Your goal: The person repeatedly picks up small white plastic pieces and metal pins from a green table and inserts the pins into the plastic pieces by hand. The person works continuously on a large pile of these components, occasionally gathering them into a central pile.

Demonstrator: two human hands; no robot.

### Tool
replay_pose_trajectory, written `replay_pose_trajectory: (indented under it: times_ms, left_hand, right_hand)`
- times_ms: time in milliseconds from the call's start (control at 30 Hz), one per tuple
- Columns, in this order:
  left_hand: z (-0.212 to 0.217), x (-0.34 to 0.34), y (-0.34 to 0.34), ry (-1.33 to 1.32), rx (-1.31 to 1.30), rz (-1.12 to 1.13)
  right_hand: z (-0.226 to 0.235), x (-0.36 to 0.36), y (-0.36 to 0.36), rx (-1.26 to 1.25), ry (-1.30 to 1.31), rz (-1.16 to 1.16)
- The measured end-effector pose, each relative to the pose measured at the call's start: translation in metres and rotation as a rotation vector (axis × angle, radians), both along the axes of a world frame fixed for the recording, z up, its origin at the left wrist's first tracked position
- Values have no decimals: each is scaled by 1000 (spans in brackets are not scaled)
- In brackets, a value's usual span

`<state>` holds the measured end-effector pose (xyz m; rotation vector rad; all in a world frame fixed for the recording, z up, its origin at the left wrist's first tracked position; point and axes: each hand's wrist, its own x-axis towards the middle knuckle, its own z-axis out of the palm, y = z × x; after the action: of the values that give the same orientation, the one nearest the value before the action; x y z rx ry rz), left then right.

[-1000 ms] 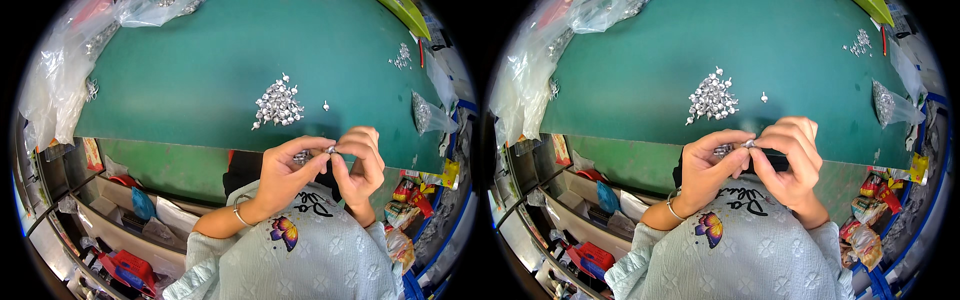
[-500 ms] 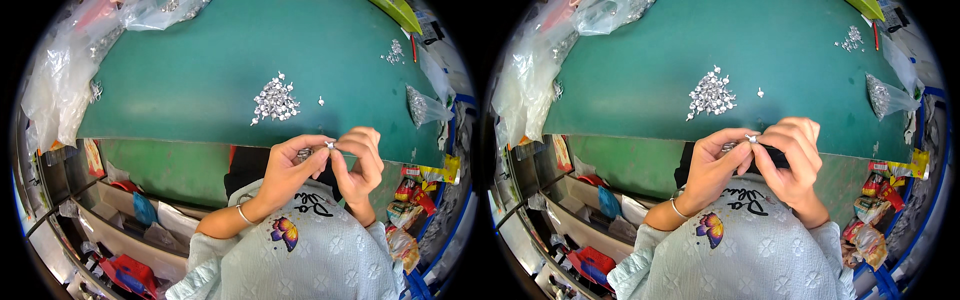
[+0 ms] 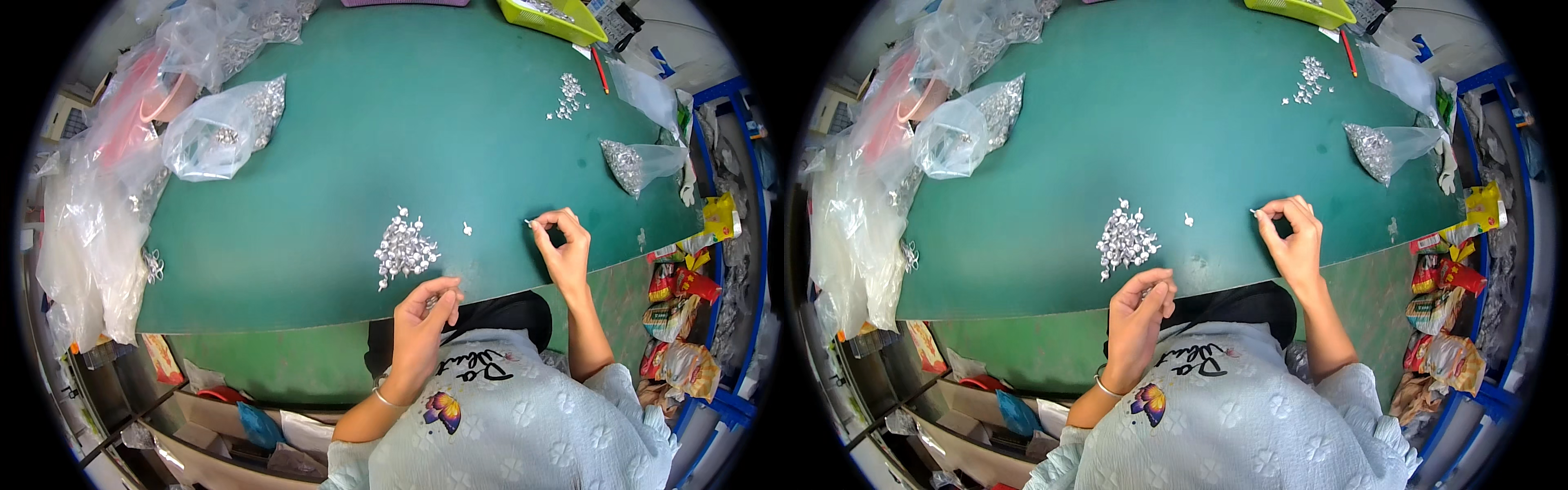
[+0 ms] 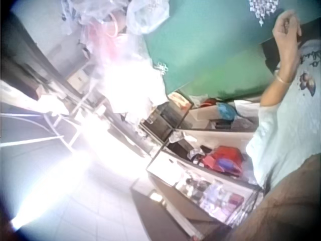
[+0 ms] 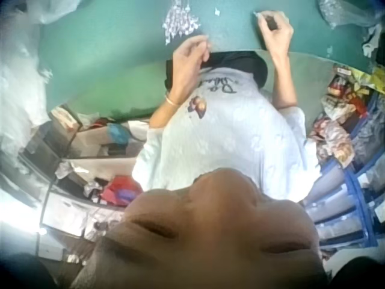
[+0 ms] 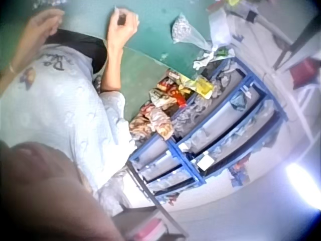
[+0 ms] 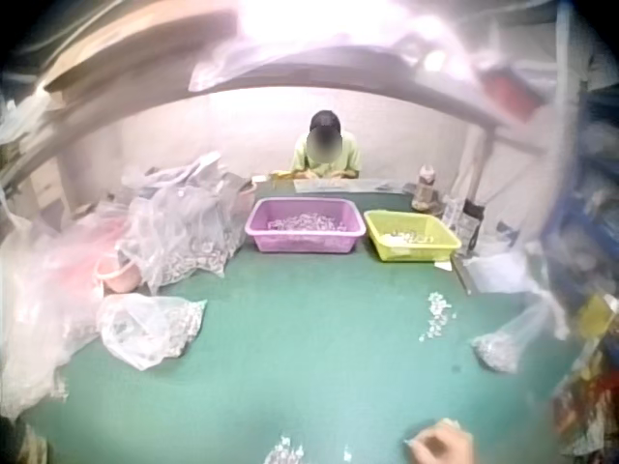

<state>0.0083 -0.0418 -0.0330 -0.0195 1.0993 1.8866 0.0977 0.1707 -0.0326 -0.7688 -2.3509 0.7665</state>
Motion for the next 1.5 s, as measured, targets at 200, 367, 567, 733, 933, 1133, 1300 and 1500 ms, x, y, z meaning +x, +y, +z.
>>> replay_pose_trajectory:
  times_ms: [200,367,567,733,933,1133,1300,1500]
  left_hand:
    - [1,-10,1,-26,-13,4]
    - [6,-20,2,0,-80,-60]
    - [11,-36,2,67,-85,-79]
    - [9,-46,7,75,-52,-63]
    - [12,-44,16,68,-51,-58]
    - [11,-40,11,39,-78,-15]
    - [16,-39,12,51,-92,-10]
    - [27,-30,15,90,-110,4]
  right_hand:
    - [11,-14,2,-140,-4,42]
    - [16,-32,-9,-165,-7,221]
    - [39,1,33,-30,17,-86]
    - [114,54,126,534,115,-550]
    - [121,89,196,485,-226,-475]
    - [142,72,197,434,-382,-286]
    - [145,84,207,146,-315,-179]
    - [138,101,209,21,-208,-186]
